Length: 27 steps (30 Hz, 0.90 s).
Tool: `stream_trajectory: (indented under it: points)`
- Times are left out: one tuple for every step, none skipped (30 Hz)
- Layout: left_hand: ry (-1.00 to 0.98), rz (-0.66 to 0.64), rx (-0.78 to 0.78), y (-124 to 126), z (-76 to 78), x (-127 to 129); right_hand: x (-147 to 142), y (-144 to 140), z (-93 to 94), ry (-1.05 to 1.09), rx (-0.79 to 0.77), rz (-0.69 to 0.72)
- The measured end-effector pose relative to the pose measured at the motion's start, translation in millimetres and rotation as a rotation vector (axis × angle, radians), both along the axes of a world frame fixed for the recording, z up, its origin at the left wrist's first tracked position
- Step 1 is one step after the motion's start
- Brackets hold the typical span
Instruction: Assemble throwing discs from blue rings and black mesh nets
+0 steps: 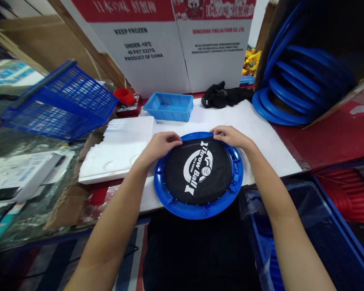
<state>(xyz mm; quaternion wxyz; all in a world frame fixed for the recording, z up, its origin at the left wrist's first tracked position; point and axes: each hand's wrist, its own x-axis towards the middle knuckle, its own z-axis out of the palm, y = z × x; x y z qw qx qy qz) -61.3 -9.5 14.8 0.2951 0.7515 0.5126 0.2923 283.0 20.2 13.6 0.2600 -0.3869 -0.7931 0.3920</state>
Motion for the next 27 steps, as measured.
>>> stream_trajectory:
  points:
    - [-0.012, 0.006, 0.001, 0.1, -0.4, 0.6, 0.1, 0.4, -0.4, -0.006, 0.008, 0.002]
    - [-0.027, 0.016, -0.001, 0.4, -1.0, 1.2, 0.3, 0.9, -0.8, -0.012, 0.015, 0.004]
    - [-0.046, 0.030, -0.008, 0.7, -1.6, 1.7, 0.6, 1.5, -1.3, -0.018, 0.020, 0.006]
    - [-0.070, 0.046, -0.019, 1.1, -2.4, 1.9, 1.1, 2.3, -1.8, -0.026, 0.020, 0.008]
    - [-0.099, 0.060, -0.037, 1.5, -3.1, 1.8, 1.5, 3.2, -2.4, -0.031, 0.018, 0.010]
    - [-0.129, 0.071, -0.058, 2.1, -3.8, 1.3, 1.9, 4.1, -3.0, -0.033, 0.015, 0.011]
    - [-0.156, 0.077, -0.080, 2.7, -4.4, 0.3, 2.3, 5.1, -3.5, -0.034, 0.012, 0.014]
    - [-0.178, 0.076, -0.104, 3.5, -4.9, -0.9, 2.6, 6.0, -3.8, -0.038, 0.010, 0.018]
    - [-0.194, 0.069, -0.126, 4.3, -5.3, -2.3, 2.8, 6.7, -3.9, -0.046, 0.009, 0.023]
    - [-0.205, 0.061, -0.145, 5.1, -5.6, -3.8, 2.9, 7.2, -3.7, -0.056, 0.009, 0.028]
    - [-0.210, 0.054, -0.157, 5.9, -5.8, -5.1, 3.0, 7.3, -3.2, -0.067, 0.011, 0.034]
    - [-0.210, 0.050, -0.163, 6.7, -6.0, -6.2, 3.0, 7.2, -2.5, -0.079, 0.013, 0.038]
    - [-0.209, 0.048, -0.165, 7.2, -6.2, -6.8, 2.9, 7.0, -1.8, -0.087, 0.016, 0.040]
    - [-0.206, 0.048, -0.163, 7.5, -6.4, -6.9, 2.9, 6.6, -1.2, -0.090, 0.020, 0.040]
    - [-0.203, 0.050, -0.159, 7.6, -6.7, -6.6, 3.0, 6.3, -0.7, -0.091, 0.024, 0.038]
    - [-0.197, 0.052, -0.151, 7.4, -7.0, -5.8, 3.1, 6.2, -0.6, -0.091, 0.026, 0.038]
    - [-0.190, 0.056, -0.140, 7.0, -7.5, -4.6, 3.4, 6.4, -0.7, -0.094, 0.028, 0.039]
    - [-0.182, 0.061, -0.124, 6.5, -8.2, -3.4, 3.7, 6.8, -1.1, -0.096, 0.027, 0.041]
    - [-0.171, 0.069, -0.104, 6.0, -9.0, -2.1, 4.2, 7.4, -1.8, -0.098, 0.026, 0.045]
    - [-0.157, 0.078, -0.081, 5.6, -10.0, -0.9, 4.8, 8.1, -2.7, -0.098, 0.024, 0.049]
    - [-0.143, 0.086, -0.058, 5.3, -11.0, 0.1, 5.3, 8.9, -3.6, -0.096, 0.022, 0.052]
    - [-0.132, 0.090, -0.038, 5.1, -12.1, 0.8, 5.9, 9.6, -4.6, -0.093, 0.022, 0.055]
    - [-0.125, 0.091, -0.024, 5.1, -13.1, 1.2, 6.4, 10.3, -5.5, -0.088, 0.023, 0.056]
    - [-0.122, 0.091, -0.015, 5.1, -14.1, 1.4, 6.8, 10.8, -6.4, -0.083, 0.025, 0.056]
    - [-0.121, 0.092, -0.011, 5.3, -14.8, 1.4, 7.1, 11.2, -7.2, -0.078, 0.027, 0.055]
    - [-0.122, 0.094, -0.010, 5.4, -15.1, 1.3, 7.3, 11.5, -7.9, -0.074, 0.028, 0.053]
    - [-0.122, 0.097, -0.010, 5.3, -15.1, 1.1, 7.4, 11.7, -8.4, -0.072, 0.027, 0.049]
